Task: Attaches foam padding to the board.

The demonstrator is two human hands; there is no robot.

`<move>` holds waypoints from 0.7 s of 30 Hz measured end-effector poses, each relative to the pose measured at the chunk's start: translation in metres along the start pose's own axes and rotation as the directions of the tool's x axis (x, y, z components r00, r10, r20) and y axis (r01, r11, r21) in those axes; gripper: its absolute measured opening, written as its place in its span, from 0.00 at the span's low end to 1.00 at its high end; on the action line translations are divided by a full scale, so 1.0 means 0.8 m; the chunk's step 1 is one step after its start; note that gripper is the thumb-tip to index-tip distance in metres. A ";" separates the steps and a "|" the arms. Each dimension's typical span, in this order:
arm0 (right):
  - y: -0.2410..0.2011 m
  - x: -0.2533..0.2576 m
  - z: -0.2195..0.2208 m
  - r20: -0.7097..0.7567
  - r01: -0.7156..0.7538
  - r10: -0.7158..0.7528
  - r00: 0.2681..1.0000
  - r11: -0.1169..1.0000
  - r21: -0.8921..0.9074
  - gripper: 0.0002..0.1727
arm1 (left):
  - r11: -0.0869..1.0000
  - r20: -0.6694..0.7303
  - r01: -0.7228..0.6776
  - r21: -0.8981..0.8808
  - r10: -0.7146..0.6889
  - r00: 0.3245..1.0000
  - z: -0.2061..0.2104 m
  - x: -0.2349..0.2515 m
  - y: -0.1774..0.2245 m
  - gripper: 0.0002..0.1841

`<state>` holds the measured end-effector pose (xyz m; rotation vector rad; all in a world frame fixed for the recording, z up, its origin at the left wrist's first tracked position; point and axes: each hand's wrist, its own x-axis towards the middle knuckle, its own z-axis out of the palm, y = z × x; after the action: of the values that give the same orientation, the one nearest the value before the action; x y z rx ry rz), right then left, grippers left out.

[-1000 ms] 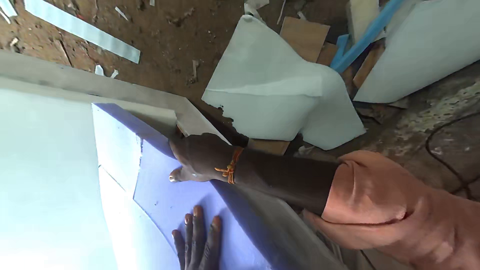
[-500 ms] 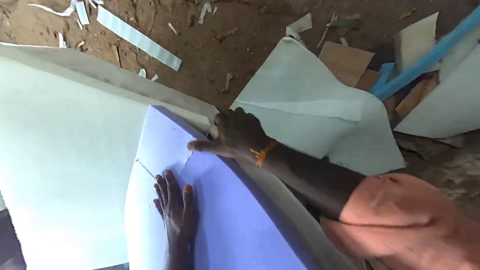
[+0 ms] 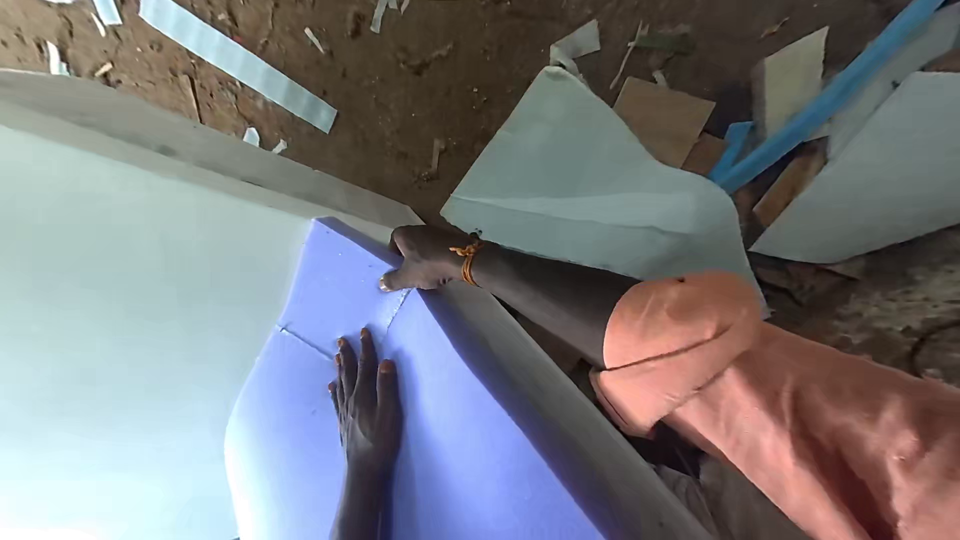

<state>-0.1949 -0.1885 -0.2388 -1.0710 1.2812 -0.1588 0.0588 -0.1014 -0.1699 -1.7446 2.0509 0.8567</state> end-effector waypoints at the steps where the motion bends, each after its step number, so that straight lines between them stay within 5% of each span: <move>1: 0.007 0.003 0.001 -0.006 -0.012 0.012 1.000 1.000 -0.012 0.31 | 1.000 0.040 0.005 -0.024 -0.004 0.999 0.001 0.002 -0.002 0.35; 5: 0.012 0.009 0.012 -0.031 -0.112 0.111 0.993 0.993 -0.041 0.31 | 0.999 0.078 0.044 -0.024 -0.042 0.996 -0.001 0.010 -0.006 0.33; 10: 0.007 0.017 0.008 -0.133 -0.187 0.163 0.978 0.962 -0.200 0.39 | 0.995 -0.224 -0.039 0.088 0.058 0.973 0.005 0.034 -0.021 0.25; 13: -0.010 0.026 0.002 -0.132 -0.110 0.080 0.988 0.966 -0.235 0.49 | 0.991 -0.372 -0.118 0.061 0.132 0.919 0.002 0.074 -0.043 0.22; 16: -0.031 0.046 -0.002 -0.099 0.109 -0.130 0.987 0.975 -0.194 0.62 | 0.997 -0.516 -0.056 0.053 0.075 0.853 -0.015 0.127 -0.058 0.35; 18: -0.048 0.065 -0.001 -0.102 0.211 -0.225 0.969 0.969 -0.130 0.59 | 0.998 -0.504 -0.049 0.035 0.060 0.862 -0.025 0.159 -0.065 0.44; 21: -0.051 0.090 0.006 -0.138 0.244 -0.290 0.947 0.929 -0.278 0.41 | 0.998 -0.359 -0.051 0.037 0.061 0.931 -0.025 0.169 -0.063 0.43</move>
<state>-0.1481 -0.2534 -0.2598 -1.4851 1.3341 -0.3063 0.0821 -0.2235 -0.2462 -1.9547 2.3359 0.5488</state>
